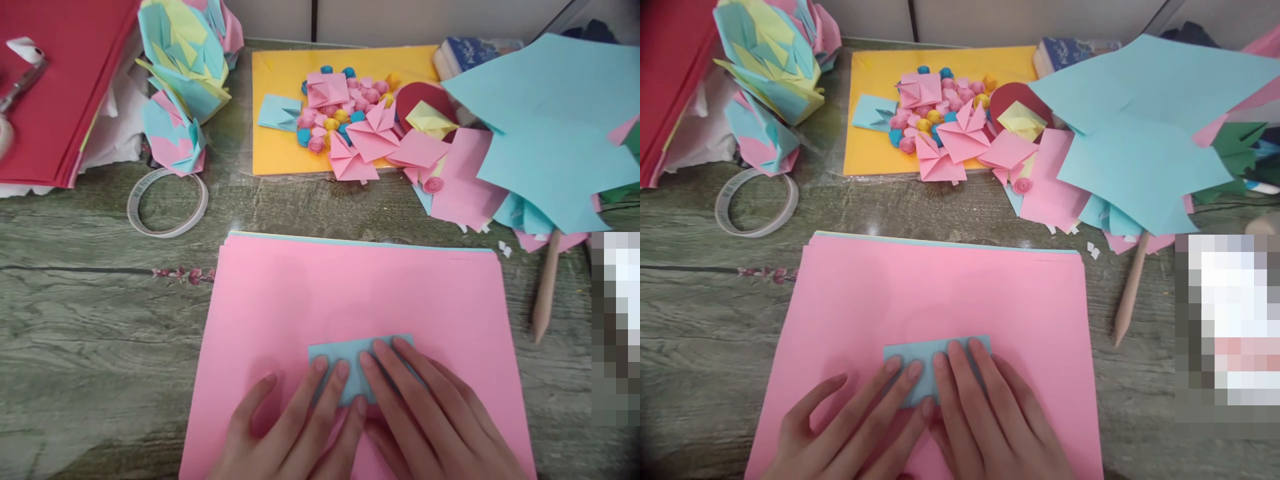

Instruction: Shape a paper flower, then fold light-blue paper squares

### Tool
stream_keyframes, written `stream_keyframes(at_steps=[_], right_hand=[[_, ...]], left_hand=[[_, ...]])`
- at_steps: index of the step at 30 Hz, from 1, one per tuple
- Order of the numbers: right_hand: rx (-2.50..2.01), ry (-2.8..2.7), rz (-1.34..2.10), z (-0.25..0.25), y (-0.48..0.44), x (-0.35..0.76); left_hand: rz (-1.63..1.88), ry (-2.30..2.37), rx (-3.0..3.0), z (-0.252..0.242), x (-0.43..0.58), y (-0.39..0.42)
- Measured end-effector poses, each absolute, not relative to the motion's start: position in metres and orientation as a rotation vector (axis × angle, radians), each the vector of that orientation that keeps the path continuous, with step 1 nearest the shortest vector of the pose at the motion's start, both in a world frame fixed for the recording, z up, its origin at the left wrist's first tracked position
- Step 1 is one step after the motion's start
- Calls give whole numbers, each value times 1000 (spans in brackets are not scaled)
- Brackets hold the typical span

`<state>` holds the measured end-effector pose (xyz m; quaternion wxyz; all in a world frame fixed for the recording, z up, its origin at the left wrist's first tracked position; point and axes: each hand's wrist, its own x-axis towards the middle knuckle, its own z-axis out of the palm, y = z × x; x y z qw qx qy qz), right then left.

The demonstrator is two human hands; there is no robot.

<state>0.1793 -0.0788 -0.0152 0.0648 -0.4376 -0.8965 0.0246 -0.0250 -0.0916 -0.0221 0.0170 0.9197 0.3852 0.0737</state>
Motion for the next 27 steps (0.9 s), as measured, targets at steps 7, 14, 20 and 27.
stream_keyframes(at_steps=[7, 14, 20, 27], right_hand=[[-1328, -2706, 95, -16, -79, 179], [-1311, -2716, 107, -16, -80, 181], [-1353, -2620, 199, -12, -74, 180], [-1352, -2507, 337, -12, -71, 181]], left_hand=[[188, 1204, 2858, -22, -25, -91], [202, 1216, 2859, -22, -24, -91], [151, 1155, 2826, -17, -27, -84], [18, 1038, 2773, -3, -28, -67]])
